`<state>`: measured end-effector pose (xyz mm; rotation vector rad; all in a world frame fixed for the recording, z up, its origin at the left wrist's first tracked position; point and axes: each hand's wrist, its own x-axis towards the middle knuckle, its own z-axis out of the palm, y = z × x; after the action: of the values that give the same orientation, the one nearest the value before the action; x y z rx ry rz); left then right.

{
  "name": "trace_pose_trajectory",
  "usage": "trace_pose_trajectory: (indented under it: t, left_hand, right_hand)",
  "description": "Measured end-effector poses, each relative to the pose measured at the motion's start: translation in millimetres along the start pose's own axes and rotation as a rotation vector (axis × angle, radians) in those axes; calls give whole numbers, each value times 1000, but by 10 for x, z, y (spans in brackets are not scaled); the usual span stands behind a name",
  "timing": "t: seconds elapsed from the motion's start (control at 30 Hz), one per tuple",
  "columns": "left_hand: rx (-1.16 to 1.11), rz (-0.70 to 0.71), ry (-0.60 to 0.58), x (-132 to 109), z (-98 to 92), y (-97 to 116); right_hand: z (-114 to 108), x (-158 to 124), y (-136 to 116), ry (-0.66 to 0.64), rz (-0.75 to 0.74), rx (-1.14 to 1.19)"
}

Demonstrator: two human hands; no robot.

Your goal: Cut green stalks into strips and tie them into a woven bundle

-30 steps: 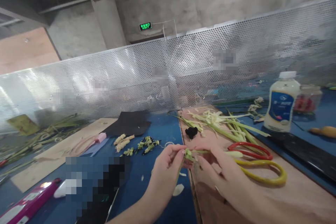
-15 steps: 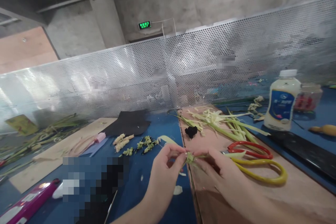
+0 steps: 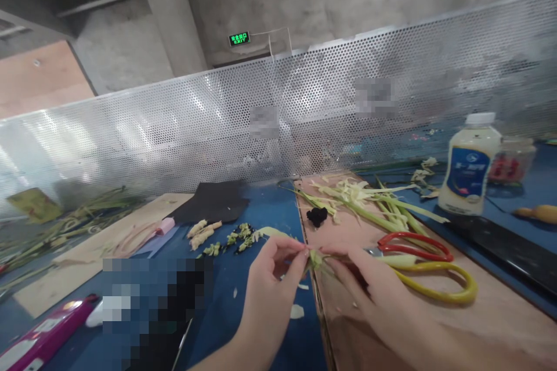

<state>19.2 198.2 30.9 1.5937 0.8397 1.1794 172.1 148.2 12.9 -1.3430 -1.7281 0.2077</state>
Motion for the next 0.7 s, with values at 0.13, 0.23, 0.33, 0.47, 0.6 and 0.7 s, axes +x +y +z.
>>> trace_pose_trajectory:
  t: [0.13, 0.23, 0.33, 0.47, 0.6, 0.7]
  left_hand:
    - [-1, -2, 18, 9, 7, 15]
    - [15, -17, 26, 3, 11, 21]
    - [17, -18, 24, -5, 8, 13]
    - [-41, -28, 18, -1, -2, -8]
    - [-68, -27, -34, 4, 6, -10]
    - [-132, -52, -87, 2, 19, -7]
  right_hand:
    - [4, -10, 51, -69, -6, -37]
    - [7, -11, 77, -81, -22, -66]
    - [0, -11, 90, -77, -50, -114]
    - [-16, -5, 103, -62, -71, -148]
    - [-29, 3, 121, -78, -61, -158]
    - [-31, 16, 137, -72, -54, -158]
